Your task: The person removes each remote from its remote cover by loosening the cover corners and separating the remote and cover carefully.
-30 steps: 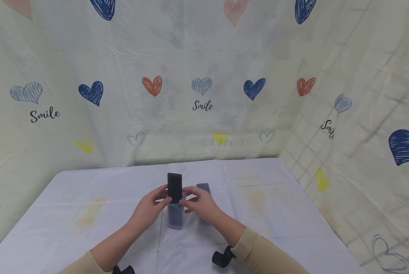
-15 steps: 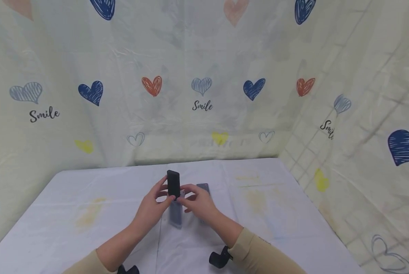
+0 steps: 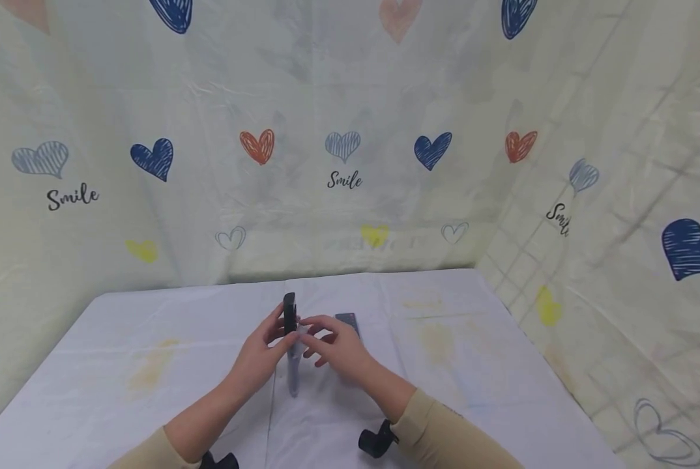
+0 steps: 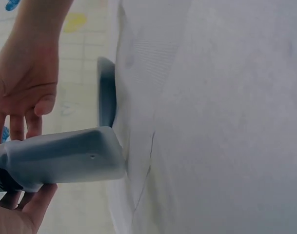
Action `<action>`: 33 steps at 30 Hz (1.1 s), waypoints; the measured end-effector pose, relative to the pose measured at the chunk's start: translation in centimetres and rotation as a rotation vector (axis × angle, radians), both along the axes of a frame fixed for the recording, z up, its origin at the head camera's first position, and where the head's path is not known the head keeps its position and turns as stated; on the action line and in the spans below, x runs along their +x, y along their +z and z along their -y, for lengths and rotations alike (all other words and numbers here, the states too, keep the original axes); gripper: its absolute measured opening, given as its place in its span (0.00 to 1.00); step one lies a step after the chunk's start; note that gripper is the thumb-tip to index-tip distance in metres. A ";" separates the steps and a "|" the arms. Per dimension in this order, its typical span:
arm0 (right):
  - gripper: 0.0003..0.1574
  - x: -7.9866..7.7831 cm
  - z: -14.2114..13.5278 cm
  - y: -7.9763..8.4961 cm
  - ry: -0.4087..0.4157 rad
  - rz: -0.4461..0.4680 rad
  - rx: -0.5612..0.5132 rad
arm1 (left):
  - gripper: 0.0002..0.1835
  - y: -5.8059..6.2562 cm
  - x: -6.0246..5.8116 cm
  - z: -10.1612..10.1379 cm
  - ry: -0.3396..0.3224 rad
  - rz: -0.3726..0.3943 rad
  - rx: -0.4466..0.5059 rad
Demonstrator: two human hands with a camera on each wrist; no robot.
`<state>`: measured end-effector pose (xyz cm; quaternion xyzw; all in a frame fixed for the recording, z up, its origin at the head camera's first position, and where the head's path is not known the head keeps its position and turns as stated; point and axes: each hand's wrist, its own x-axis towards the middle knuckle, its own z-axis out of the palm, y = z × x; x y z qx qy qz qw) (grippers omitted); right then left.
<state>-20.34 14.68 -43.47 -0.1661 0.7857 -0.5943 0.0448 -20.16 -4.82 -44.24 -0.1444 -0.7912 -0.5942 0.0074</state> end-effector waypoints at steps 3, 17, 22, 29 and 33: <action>0.22 -0.5 -0.2 0.0 -0.056 -0.031 -0.008 | 0.39 -0.2 0.0 0.1 -0.060 0.004 0.033; 0.21 -1.1 1.0 1.1 -0.194 -0.113 -0.012 | 0.30 -0.5 -0.4 0.4 -0.118 -0.001 0.084; 0.18 -1.5 1.2 0.8 -0.209 -0.107 -0.069 | 0.29 -0.1 -0.4 0.5 -0.079 -0.012 0.093; 0.21 -1.8 0.9 1.1 -0.207 -0.070 -0.043 | 0.29 0.9 -0.9 1.0 -0.009 0.048 0.061; 0.28 -2.0 0.6 1.5 -0.154 -0.068 -0.030 | 0.31 1.0 -1.2 1.3 -0.030 0.099 0.093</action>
